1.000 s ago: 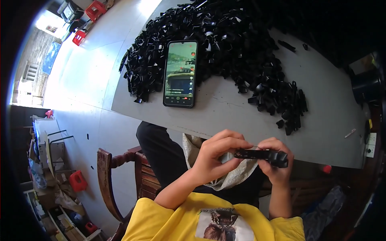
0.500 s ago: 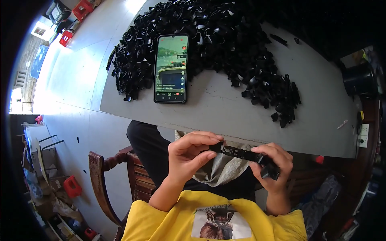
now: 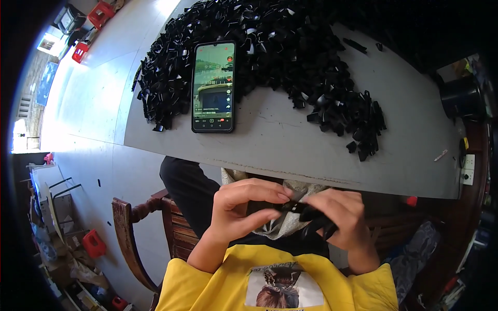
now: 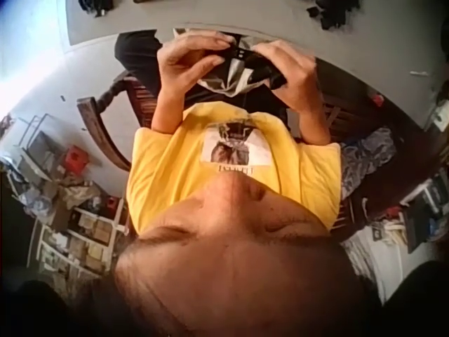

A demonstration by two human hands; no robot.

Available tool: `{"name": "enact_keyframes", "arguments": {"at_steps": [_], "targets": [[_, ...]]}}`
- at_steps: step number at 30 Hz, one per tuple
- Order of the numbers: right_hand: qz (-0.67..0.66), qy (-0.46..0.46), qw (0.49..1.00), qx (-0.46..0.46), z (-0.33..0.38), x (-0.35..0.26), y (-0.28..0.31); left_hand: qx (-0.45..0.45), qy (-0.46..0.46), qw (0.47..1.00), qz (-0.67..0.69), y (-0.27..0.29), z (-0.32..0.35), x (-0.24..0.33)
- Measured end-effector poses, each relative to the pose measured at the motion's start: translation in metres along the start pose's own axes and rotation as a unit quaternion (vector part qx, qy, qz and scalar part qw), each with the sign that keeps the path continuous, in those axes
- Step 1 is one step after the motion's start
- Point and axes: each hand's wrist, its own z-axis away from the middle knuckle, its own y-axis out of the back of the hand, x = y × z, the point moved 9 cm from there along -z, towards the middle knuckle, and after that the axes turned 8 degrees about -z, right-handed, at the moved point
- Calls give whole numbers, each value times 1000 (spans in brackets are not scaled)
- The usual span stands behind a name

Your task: Packaging black plastic parts into a small bag at a workstation.

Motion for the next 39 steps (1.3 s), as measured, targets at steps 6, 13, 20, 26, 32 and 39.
{"name": "enact_keyframes", "arguments": {"at_steps": [6,13,20,26,32,39], "targets": [[76,126,988,-41,14,-24,-33,-91,102,983,124,-43,4,-6],[107,156,982,-20,29,-24,-33,-86,72,987,115,-55,4,-12],[115,157,980,-52,43,-27,-25,-143,54,973,176,-82,-4,-12],[70,-25,985,-156,49,28,-5,-96,-49,992,-69,-88,-38,-18],[142,-161,965,147,19,106,139,-23,-119,911,-394,-100,-76,-25],[206,-226,937,166,16,157,155,-81,-111,812,-567,-129,-90,-62]]}}
